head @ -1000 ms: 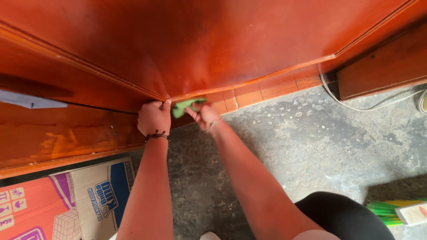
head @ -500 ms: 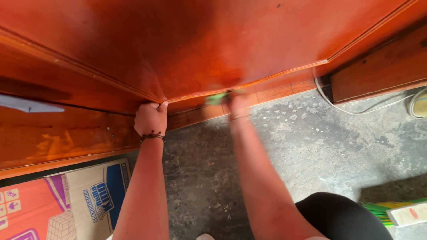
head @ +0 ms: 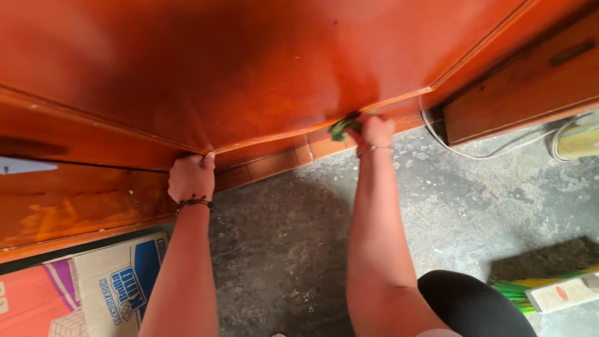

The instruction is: Sweep floor and wipe down a door with a cloth, then wash the cloth in a sink.

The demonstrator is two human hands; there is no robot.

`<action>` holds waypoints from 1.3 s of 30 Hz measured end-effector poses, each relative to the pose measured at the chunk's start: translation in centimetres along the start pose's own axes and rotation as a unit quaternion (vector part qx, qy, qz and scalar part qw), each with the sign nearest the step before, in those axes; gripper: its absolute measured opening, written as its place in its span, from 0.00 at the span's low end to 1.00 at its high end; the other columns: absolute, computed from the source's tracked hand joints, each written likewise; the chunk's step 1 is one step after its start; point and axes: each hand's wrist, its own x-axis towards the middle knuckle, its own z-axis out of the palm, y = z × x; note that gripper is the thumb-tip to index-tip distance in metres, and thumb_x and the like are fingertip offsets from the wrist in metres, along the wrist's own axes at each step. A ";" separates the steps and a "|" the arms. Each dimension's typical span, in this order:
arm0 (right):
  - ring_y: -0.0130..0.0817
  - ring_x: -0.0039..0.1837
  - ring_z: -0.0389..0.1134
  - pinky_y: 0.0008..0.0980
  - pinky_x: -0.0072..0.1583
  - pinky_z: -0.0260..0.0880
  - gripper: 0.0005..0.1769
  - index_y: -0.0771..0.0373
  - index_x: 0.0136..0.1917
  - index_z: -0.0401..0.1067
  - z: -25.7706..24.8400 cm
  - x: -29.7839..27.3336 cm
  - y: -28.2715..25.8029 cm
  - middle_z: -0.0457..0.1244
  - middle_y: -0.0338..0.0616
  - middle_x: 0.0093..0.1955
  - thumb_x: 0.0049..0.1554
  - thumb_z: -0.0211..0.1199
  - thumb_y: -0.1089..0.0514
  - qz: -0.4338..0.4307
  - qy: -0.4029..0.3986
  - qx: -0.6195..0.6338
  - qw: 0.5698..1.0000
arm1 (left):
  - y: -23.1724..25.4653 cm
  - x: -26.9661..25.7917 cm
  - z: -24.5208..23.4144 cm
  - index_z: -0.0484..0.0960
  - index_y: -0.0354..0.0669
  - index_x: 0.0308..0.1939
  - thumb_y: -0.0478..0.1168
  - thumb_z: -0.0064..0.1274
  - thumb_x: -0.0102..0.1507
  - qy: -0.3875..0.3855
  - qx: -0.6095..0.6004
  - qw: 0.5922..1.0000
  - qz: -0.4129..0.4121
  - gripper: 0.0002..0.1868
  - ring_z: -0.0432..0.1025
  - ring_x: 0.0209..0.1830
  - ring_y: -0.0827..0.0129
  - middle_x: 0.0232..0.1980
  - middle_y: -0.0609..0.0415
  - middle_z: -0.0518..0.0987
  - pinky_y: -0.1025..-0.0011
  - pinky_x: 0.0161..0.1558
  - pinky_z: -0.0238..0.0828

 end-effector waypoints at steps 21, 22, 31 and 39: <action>0.55 0.76 0.63 0.41 0.76 0.61 0.29 0.74 0.75 0.60 1.9 -6.9 -6.6 0.61 0.63 0.74 0.62 0.58 0.70 -0.532 0.216 -0.280 0.769 | -2.0 1.3 1.7 0.89 0.46 0.38 0.53 0.56 0.66 -0.058 -0.146 0.988 0.005 0.16 0.81 0.36 0.68 0.34 0.57 0.86 0.66 0.42 0.76; 0.53 0.76 0.65 0.40 0.77 0.62 0.29 0.72 0.76 0.61 1.9 -6.6 -7.3 0.62 0.61 0.74 0.61 0.57 0.71 -0.516 0.215 -0.274 0.783 | -2.3 1.6 1.8 0.88 0.45 0.39 0.52 0.55 0.67 -0.071 -0.173 0.982 0.010 0.16 0.82 0.36 0.67 0.35 0.56 0.86 0.66 0.42 0.76; 0.49 0.80 0.64 0.43 0.81 0.61 0.34 0.69 0.77 0.61 7.0 -17.1 -4.2 0.62 0.54 0.76 0.58 0.57 0.71 -0.556 0.033 -0.267 0.786 | -0.8 0.9 5.4 0.88 0.41 0.36 0.45 0.50 0.63 -0.212 -0.167 0.963 -0.015 0.14 0.84 0.39 0.54 0.36 0.44 0.88 0.59 0.45 0.78; 0.48 0.67 0.64 0.41 0.72 0.64 0.25 0.67 0.69 0.67 2.5 -9.6 -13.4 0.61 0.54 0.64 0.58 0.50 0.72 -0.621 0.203 -0.241 0.718 | 6.4 -6.3 1.3 0.86 0.47 0.49 0.43 0.54 0.63 0.099 -0.049 0.942 0.317 0.13 0.75 0.48 0.49 0.48 0.50 0.82 0.55 0.48 0.71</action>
